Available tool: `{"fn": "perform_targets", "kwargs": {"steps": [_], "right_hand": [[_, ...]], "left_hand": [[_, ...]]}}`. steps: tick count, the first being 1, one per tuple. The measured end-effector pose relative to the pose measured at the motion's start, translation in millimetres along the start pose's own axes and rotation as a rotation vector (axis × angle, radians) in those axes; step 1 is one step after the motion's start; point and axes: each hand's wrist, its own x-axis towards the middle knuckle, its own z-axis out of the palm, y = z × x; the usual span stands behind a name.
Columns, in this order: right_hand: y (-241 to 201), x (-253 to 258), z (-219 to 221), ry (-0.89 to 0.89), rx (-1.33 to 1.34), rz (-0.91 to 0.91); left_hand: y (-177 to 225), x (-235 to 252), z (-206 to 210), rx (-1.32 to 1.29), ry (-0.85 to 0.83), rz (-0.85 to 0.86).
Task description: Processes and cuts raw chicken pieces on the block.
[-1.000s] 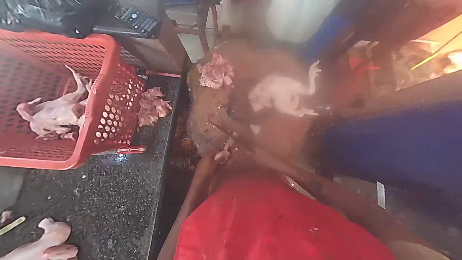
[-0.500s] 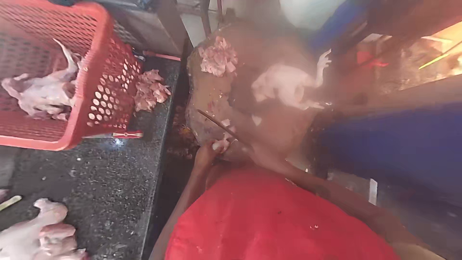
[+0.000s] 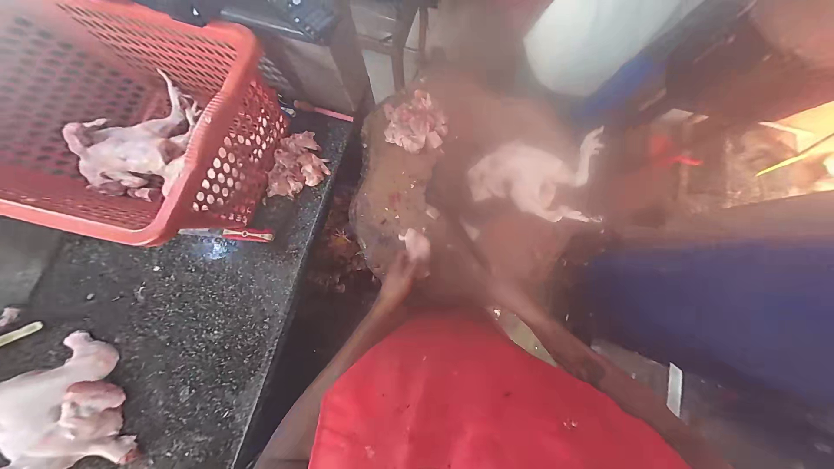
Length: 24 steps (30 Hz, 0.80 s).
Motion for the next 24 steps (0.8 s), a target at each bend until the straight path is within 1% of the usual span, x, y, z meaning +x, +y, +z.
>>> {"fn": "perform_targets", "kwargs": {"steps": [2, 3, 5, 7, 8, 9, 11, 12, 13, 14, 15, 17, 18, 19, 20, 22, 23, 24], "right_hand": [[-26, -17, -12, 0.092, 0.086, -0.121], [-39, -28, -18, 0.130, 0.146, -0.206], [-58, -47, -23, 0.165, 0.254, -0.389], [-64, -51, -17, 0.118, 0.288, -0.480], [-61, -45, -10, 0.081, 0.236, -0.469], [-52, -34, 0, 0.024, 0.145, -0.405], [-29, -6, 22, -0.131, -0.061, -0.222], [-18, 7, 31, -0.211, -0.136, -0.146], [-12, 14, 36, -0.258, -0.193, -0.102], [-12, 17, 37, -0.286, -0.220, -0.087], [-13, 18, 38, -0.307, -0.212, -0.079], [-15, 15, 39, -0.340, -0.103, -0.006], [-16, 18, 37, -0.348, -0.013, 0.045], [-14, 23, 36, -0.354, 0.108, 0.084], [-13, 27, 37, -0.368, 0.265, 0.103], [-12, 42, 42, -0.412, 0.554, 0.088], [-18, 48, 43, -0.408, 0.623, 0.076], [-30, 50, 45, -0.357, 0.629, 0.077]], "left_hand": [[-17, 9, 6, 0.237, -0.184, -0.145], [-27, 11, 6, 0.329, -0.246, -0.181], [-37, 6, 2, 0.397, -0.270, -0.192], [-42, 0, -9, 0.380, -0.199, -0.133], [-42, -1, -14, 0.367, -0.144, -0.074], [-41, 0, -17, 0.346, -0.076, 0.012], [-37, 4, -18, 0.322, 0.073, 0.202], [-36, 8, -15, 0.353, 0.125, 0.292], [-33, 14, -13, 0.437, 0.146, 0.369], [-31, 22, -13, 0.578, 0.143, 0.431], [-29, 29, -13, 0.749, 0.127, 0.452], [-33, 40, -12, 1.008, 0.111, 0.494], [-32, 47, -10, 1.072, 0.119, 0.530], [-30, 50, -9, 1.112, 0.114, 0.520], [-26, 50, -9, 1.146, 0.087, 0.463], [-13, 44, -9, 1.198, 0.004, 0.294], [-9, 39, -10, 1.212, -0.028, 0.226], [-7, 33, -13, 1.202, -0.048, 0.176]]}}
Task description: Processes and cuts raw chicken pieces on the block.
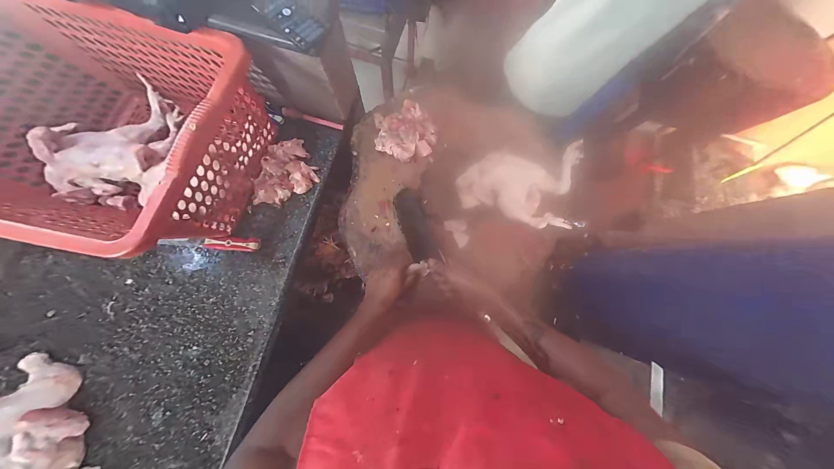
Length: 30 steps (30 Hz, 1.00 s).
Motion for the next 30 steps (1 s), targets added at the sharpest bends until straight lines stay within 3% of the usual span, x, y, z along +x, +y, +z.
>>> {"fn": "perform_targets", "kwargs": {"steps": [3, 6, 11, 16, 21, 26, 30], "right_hand": [[-26, -15, 22, 0.167, -0.276, -0.094], [-27, -32, 6, 0.261, -0.650, -0.229], [-25, -36, -27, 0.152, -0.893, -0.045], [-36, -45, 14, 0.128, -0.948, -0.250], [-26, -23, 0, 0.081, -1.027, -0.126], [-39, -52, 23, 0.084, -1.004, -0.159], [-14, -23, 12, 0.015, -0.979, -0.144]], "left_hand": [[-18, -29, -4, -0.201, -0.141, -0.133], [-58, -51, 10, -0.542, -0.103, -0.211], [-90, -66, 28, -0.946, 0.027, -0.313], [-89, -64, 36, -0.958, -0.002, -0.301], [-89, -62, 34, -0.925, 0.011, -0.282], [-87, -66, 42, -0.967, 0.014, -0.264], [-84, -62, 39, -0.950, 0.011, -0.236]]}}
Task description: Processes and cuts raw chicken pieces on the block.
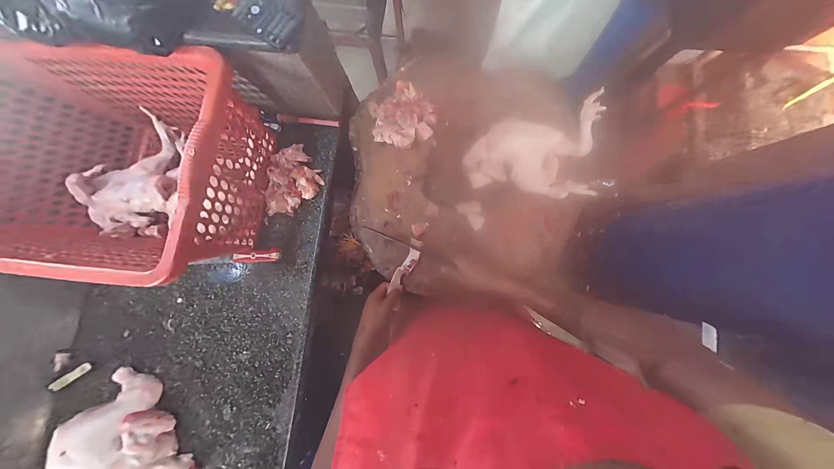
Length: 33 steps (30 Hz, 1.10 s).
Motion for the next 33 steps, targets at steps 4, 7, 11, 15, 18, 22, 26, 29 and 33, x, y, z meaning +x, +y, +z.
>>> {"fn": "perform_targets", "kwargs": {"steps": [4, 7, 11, 15, 18, 22, 26, 29, 33], "right_hand": [[-21, -32, -7, 0.056, -0.009, 0.001], [-19, -30, -1, 0.019, 0.063, -0.035], [3, -15, 1, -0.063, 0.045, 0.037], [-5, -35, 0, -0.004, 0.055, -0.029], [5, -27, 10, -0.139, 0.080, -0.048], [50, -16, 16, -0.127, 0.191, 0.048], [36, -39, -12, 0.119, 0.191, 0.159], [10, -54, -23, 0.186, 0.250, 0.060], [12, -43, -1, 0.081, 0.150, 0.007]], "left_hand": [[-5, -2, -4, 0.045, -0.018, -0.024], [-5, 2, -4, 0.058, -0.019, -0.028], [4, 0, -5, 0.123, -0.064, -0.022], [4, -14, 0, 0.110, -0.132, -0.106], [12, -14, 6, 0.155, -0.128, -0.112], [53, -17, 9, 0.158, -0.121, -0.003], [86, -9, 23, 0.309, -0.064, 0.025], [76, 8, 33, 0.523, 0.062, -0.016], [62, 6, 45, 0.627, 0.193, -0.003]]}}
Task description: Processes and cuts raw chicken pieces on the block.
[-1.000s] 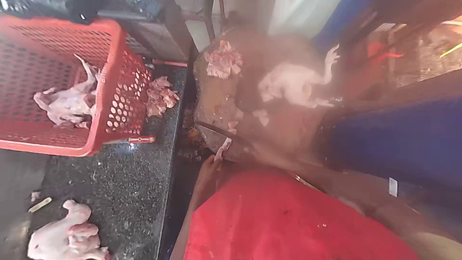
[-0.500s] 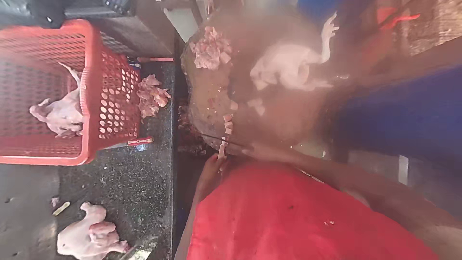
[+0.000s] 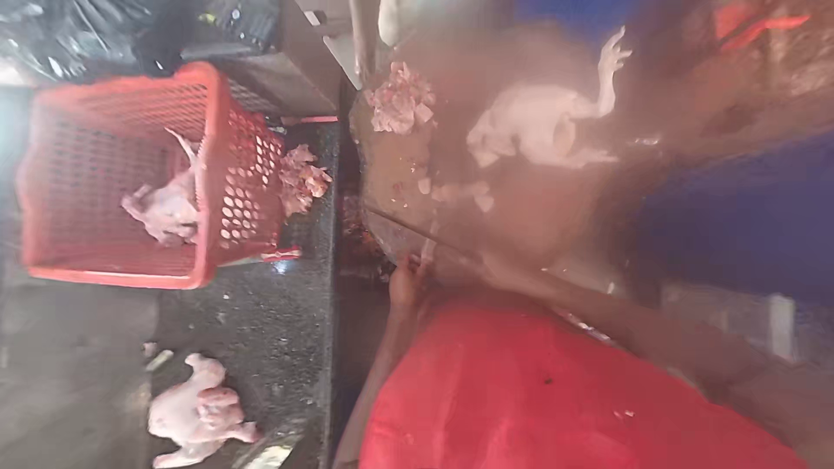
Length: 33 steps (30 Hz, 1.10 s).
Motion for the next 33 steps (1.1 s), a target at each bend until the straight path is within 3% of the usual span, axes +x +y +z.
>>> {"fn": "perform_targets", "kwargs": {"steps": [4, 8, 12, 17, 22, 28, 33], "right_hand": [[9, 14, 9, 0.003, -0.147, 0.014], [-6, -2, 13, -0.025, -0.088, -0.036], [12, 12, 14, -0.128, -0.104, 0.045], [-10, -14, 5, -0.123, -0.109, -0.009], [21, 7, 11, -0.224, -0.092, 0.055], [61, -24, -13, 0.128, 0.232, 0.012], [114, -37, -33, 0.334, 0.147, 0.249]], "left_hand": [[2, -1, 0, 0.018, 0.080, 0.035], [-3, -3, 10, -0.015, 0.078, 0.063], [-7, 1, 12, 0.009, 0.112, 0.073], [-18, -14, 11, -0.194, 0.116, 0.116], [-22, -15, 8, -0.082, 0.115, 0.064], [0, -5, 4, 0.083, 0.084, 0.129], [39, 38, -5, 0.082, 0.041, 0.166]]}}
